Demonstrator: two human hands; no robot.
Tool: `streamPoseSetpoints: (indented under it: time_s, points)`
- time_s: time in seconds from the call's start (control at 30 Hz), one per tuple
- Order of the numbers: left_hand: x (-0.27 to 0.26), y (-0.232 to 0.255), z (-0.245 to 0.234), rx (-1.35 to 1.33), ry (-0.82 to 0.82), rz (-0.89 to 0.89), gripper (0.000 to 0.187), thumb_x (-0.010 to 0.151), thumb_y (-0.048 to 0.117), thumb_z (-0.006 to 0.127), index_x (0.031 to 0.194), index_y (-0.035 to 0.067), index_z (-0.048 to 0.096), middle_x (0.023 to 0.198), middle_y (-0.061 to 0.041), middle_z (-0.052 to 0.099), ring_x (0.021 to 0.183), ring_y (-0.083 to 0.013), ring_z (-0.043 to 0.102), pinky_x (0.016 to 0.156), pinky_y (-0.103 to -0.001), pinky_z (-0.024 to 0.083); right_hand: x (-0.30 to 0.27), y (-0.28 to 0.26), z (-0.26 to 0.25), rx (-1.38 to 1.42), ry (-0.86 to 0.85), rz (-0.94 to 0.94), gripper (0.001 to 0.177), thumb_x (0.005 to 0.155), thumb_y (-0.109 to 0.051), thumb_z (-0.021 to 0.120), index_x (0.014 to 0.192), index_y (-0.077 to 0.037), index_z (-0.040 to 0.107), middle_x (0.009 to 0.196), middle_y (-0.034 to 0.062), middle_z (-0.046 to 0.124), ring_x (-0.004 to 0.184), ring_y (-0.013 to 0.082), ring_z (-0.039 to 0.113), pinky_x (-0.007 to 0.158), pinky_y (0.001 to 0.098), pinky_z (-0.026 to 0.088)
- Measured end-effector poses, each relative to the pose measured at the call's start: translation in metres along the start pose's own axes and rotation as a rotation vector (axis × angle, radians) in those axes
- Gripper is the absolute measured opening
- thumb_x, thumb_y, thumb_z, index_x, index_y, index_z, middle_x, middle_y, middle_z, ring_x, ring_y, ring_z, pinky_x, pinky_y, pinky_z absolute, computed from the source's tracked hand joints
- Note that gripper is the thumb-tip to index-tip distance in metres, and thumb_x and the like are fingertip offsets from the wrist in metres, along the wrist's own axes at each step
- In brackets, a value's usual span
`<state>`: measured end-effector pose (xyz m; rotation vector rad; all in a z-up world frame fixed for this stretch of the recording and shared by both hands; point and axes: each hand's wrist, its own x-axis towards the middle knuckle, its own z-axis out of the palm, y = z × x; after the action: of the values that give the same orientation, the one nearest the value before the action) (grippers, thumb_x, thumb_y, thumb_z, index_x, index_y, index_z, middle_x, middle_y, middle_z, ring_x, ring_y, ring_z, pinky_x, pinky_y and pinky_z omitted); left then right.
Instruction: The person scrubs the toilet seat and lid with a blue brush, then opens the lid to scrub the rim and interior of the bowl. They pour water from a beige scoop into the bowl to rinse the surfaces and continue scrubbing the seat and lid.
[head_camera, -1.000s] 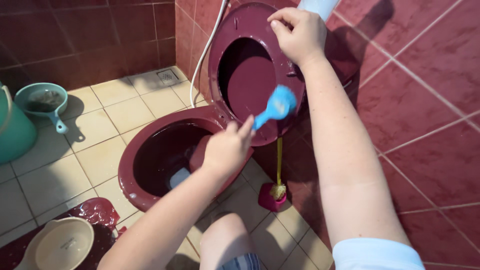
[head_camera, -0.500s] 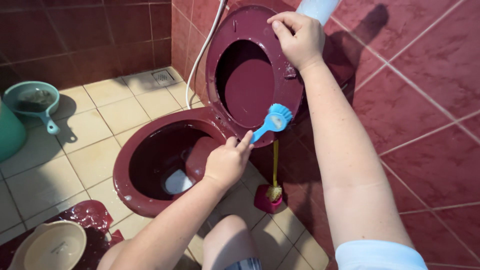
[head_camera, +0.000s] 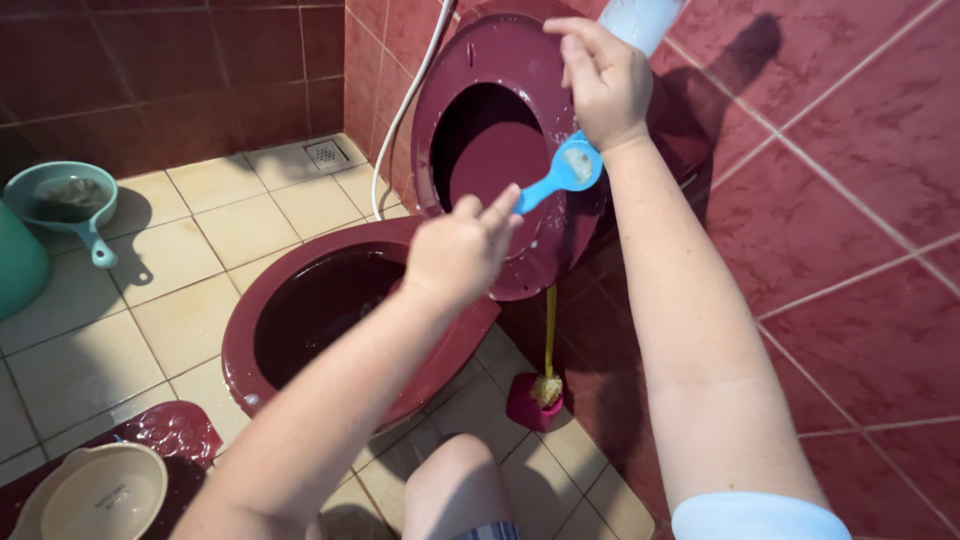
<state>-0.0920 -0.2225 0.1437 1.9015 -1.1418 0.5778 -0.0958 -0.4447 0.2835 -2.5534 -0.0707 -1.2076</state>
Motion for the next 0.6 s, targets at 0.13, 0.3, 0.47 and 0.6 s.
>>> streamPoseSetpoints:
  time_s: [0.13, 0.3, 0.47, 0.6]
  points:
    - [0.047, -0.042, 0.001, 0.059, 0.025, -0.111, 0.036, 0.099, 0.04, 0.062, 0.131, 0.026, 0.072, 0.075, -0.014, 0.061, 0.06, -0.0334, 0.065, 0.057, -0.049, 0.053, -0.002, 0.0, -0.003, 0.068, 0.027, -0.155, 0.031, 0.11, -0.018, 0.052, 0.135, -0.011, 0.07, 0.098, 0.0084, 0.065, 0.089, 0.0178, 0.063, 0.083, 0.0306, 0.052]
    - [0.102, -0.086, -0.012, -0.04, -0.033, -0.449, 0.03, 0.1, 0.038, 0.062, 0.122, 0.024, 0.075, 0.088, -0.014, 0.073, 0.08, -0.0334, 0.072, 0.073, -0.046, 0.055, -0.002, -0.001, -0.002, -0.001, 0.038, -0.147, 0.03, 0.11, -0.02, 0.053, 0.133, -0.011, 0.07, 0.103, 0.0071, 0.062, 0.094, 0.0209, 0.061, 0.087, 0.0345, 0.05]
    - [0.097, -0.088, -0.025, -0.156, -0.06, -0.39, 0.032, 0.1, 0.035, 0.061, 0.126, 0.019, 0.073, 0.088, -0.015, 0.074, 0.083, -0.0316, 0.073, 0.077, -0.044, 0.057, -0.004, -0.001, -0.001, -0.061, 0.041, -0.123, 0.028, 0.108, -0.023, 0.057, 0.131, -0.014, 0.071, 0.102, 0.0067, 0.062, 0.089, 0.0216, 0.061, 0.082, 0.0342, 0.05]
    - [0.097, -0.09, -0.015, -0.131, -0.063, -0.41, 0.031, 0.098, 0.036, 0.061, 0.122, 0.023, 0.075, 0.091, -0.014, 0.075, 0.086, -0.0328, 0.072, 0.078, -0.046, 0.056, -0.003, -0.006, 0.0, -0.113, 0.047, -0.132, 0.028, 0.107, -0.023, 0.06, 0.131, -0.016, 0.071, 0.103, 0.0059, 0.062, 0.091, 0.021, 0.062, 0.082, 0.0343, 0.052]
